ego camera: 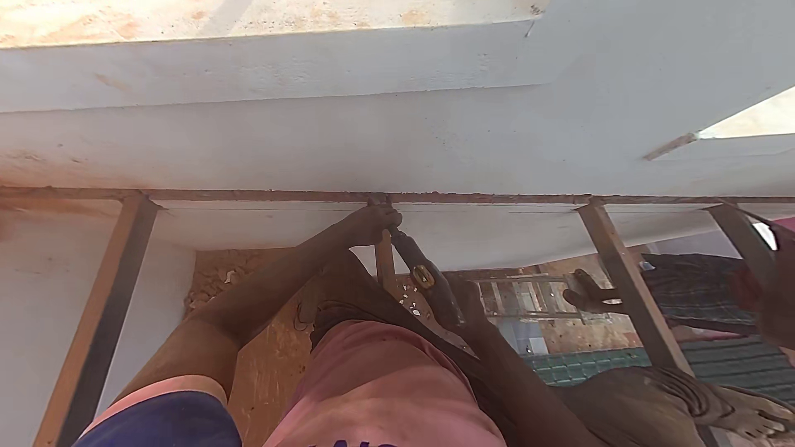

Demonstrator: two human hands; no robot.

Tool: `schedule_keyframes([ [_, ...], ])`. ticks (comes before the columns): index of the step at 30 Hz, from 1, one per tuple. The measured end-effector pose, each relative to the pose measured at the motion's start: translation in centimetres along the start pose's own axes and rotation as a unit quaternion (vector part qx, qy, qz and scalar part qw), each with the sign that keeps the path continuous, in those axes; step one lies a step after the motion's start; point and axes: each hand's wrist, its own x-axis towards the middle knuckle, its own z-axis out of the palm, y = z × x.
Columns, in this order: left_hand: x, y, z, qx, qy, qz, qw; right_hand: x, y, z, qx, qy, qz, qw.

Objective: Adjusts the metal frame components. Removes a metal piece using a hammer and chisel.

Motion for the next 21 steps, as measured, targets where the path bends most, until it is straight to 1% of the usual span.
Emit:
schedule_keyframes([
  [2, -0.1, -0.5, 0.1, -0.023, 0.008, -0.023, 0.999, -0.3, -0.1, -0.1, -0.015, 0.058, -0.044, 0.997],
  [5, -0.2, -0.3, 0.1, -0.012, -0.031, -0.034, 0.999, 0.1, -3.4, -3.1, 0.09, 0.093, -0.093, 0.987],
  [6, -0.1, -0.1, 0.3, -0.01, -0.036, -0.033, 0.999, 0.3, -3.8, -3.6, 0.103, 0.083, -0.111, 0.985],
  [7, 0.1, 0.1, 0.3, -0.011, -0.036, -0.032, 0.999, 0.5, -3.8, -3.7, 0.103, 0.063, -0.107, 0.987],
  [8, 0.2, 0.3, 0.2, -0.014, -0.036, -0.036, 0.999, 0.4, -3.6, -3.3, 0.095, 0.03, -0.068, 0.993],
  [9, 0.3, 0.3, 0.2, -0.018, -0.034, -0.041, 0.998, 0.3, -3.0, -2.6, 0.084, -0.016, -0.002, 0.996],
  [10, 0.4, 0.1, 0.2, -0.024, -0.035, -0.051, 0.998, 0.3, -1.6, -1.0, 0.056, -0.022, 0.031, 0.998],
  [11, 0.4, -0.4, 0.4, -0.036, -0.02, -0.054, 0.998, 0.0, -0.6, 0.1, 0.036, -0.008, 0.045, 0.998],
  [12, 0.3, -0.9, 0.6, -0.047, 0.013, -0.037, 0.998, -0.4, -0.1, 0.4, 0.036, 0.009, 0.051, 0.998],
  [13, 0.3, -1.3, 0.5, -0.054, 0.034, -0.022, 0.998, -0.7, 0.2, 0.2, 0.055, 0.033, 0.049, 0.997],
  [15, 0.3, -1.5, 0.6, -0.058, 0.044, -0.016, 0.997, -2.1, 0.6, -0.7, 0.116, 0.088, 0.039, 0.989],
  [16, 0.2, -1.3, 0.8, -0.062, 0.045, -0.024, 0.997, -2.9, 0.9, -1.4, 0.134, 0.114, 0.032, 0.984],
  [18, 0.3, -0.5, 1.4, -0.084, 0.061, -0.03, 0.994, -4.1, 2.1, -3.3, 0.129, 0.161, 0.03, 0.978],
  [20, 0.6, 0.8, 2.0, -0.1, 0.074, -0.01, 0.992, -5.3, 3.4, -4.7, 0.117, 0.197, 0.054, 0.972],
  [21, 1.1, 1.5, 2.3, -0.098, 0.067, 0.004, 0.993, -5.9, 4.2, -5.0, 0.126, 0.223, 0.069, 0.964],
])
